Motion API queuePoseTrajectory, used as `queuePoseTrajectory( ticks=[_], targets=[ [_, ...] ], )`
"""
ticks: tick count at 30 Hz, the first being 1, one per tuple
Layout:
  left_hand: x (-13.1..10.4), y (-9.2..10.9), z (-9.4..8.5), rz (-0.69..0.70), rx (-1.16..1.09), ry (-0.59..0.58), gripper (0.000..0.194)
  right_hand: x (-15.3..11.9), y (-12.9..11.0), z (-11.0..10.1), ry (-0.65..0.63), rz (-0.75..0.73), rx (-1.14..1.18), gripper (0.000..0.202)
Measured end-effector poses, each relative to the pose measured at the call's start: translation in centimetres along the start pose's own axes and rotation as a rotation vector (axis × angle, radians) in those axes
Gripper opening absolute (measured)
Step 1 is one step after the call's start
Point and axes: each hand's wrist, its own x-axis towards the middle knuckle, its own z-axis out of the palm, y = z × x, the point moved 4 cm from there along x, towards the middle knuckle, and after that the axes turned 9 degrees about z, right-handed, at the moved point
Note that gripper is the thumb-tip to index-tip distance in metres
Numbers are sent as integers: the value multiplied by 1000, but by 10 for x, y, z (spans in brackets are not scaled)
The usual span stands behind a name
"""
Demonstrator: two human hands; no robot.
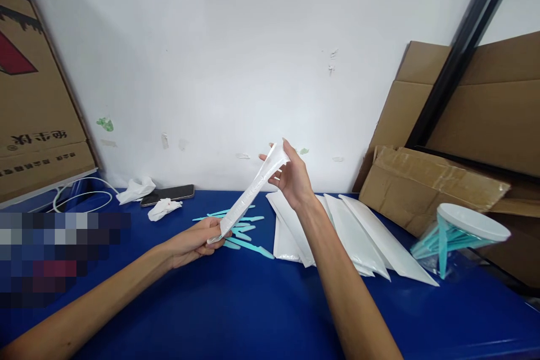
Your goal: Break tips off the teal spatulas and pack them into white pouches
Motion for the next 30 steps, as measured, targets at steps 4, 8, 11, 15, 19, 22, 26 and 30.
queuePoseTrajectory(
  ticks=[4, 8, 11, 15, 19, 22, 26, 30],
  targets=[
    [0, 3, 0, 29, 40, 28, 30, 1, 2, -1, 4, -22, -13, 45],
    [1, 8, 2, 73, 78, 30, 37, 1, 5, -2, -2, -47, -3, 43],
    [1, 9, 3, 77, 133, 7, 40, 1, 6, 0, -29, -41, -6, 42],
    [0, 10, 2, 92, 267, 5, 40, 0, 4, -1, 12, -53, -43, 41],
    [0, 16, -6, 149, 441, 49, 40, 1, 2, -8, 108, -83, -50, 43],
    [0, 19, -11, 190, 580, 80, 35, 2, 0, -14, 163, -127, -13, 41],
    [2, 21, -14, 253, 717, 110, 32, 4, -1, -20, 193, -169, 41, 39],
    [4, 19, -19, 279, 791, 135, 37, 7, -3, -29, 224, -210, 95, 40]
  ],
)
